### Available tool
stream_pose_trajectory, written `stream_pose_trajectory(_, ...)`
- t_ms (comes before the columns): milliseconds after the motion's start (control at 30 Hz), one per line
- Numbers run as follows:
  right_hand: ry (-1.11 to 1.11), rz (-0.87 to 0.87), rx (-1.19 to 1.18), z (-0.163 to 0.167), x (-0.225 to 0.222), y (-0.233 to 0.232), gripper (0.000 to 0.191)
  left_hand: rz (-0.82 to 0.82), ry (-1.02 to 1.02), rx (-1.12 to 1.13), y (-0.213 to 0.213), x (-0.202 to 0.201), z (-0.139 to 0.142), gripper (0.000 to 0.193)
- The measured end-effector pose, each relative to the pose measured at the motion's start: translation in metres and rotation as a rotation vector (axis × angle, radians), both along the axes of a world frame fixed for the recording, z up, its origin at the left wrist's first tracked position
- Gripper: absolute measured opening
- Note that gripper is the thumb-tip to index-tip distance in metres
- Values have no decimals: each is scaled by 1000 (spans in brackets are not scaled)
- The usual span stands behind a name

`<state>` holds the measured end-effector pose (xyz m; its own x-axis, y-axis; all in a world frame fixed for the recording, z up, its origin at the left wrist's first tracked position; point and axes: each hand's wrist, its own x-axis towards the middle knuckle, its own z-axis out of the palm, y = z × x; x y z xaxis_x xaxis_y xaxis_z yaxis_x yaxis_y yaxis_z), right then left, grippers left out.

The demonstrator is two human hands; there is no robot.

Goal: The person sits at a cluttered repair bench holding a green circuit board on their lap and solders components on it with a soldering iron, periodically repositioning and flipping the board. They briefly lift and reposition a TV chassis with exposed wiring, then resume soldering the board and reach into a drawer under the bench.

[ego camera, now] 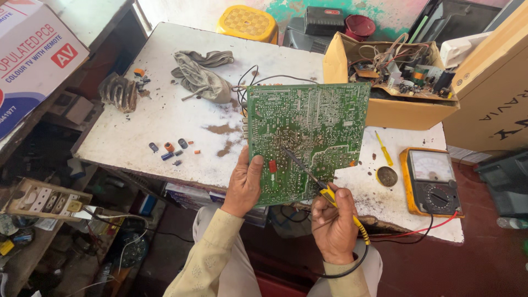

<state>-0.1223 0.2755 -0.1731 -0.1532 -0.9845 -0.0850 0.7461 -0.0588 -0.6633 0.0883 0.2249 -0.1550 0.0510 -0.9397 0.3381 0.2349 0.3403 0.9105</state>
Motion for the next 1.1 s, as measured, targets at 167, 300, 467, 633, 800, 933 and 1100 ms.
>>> stream_pose_trajectory(167, 2, -1, 11, 0, 1, 1, 28, -19, 25, 9, 0, 0, 0, 45)
stream_pose_trajectory(300, 11, -15, -19, -1, 2, 1, 24, -30, 36, 35, -1, -3, -2, 46)
stream_pose_trajectory(467, 238, -99, -99, 5, 5, 7, 20, -27, 26, 27, -1, -5, -4, 45)
stream_pose_trajectory(633, 503, -162, -200, 9, -4, 25, 21, -23, 21, 50, 1, -5, -12, 44)
stream_pose_trajectory(800, 124, -230, -130, -11, -63, 49, 22, 42, -50, 84, -2, 3, -29, 48)
stream_pose_trajectory(933, -200, -166, -42, -54, -131, 92, 25, 262, -678, -165, 2, 11, -39, 40)
stream_pose_trajectory(1100, -216, -315, 108, -102, -174, 118, 26, 8, -21, -88, 14, -4, -30, 42)
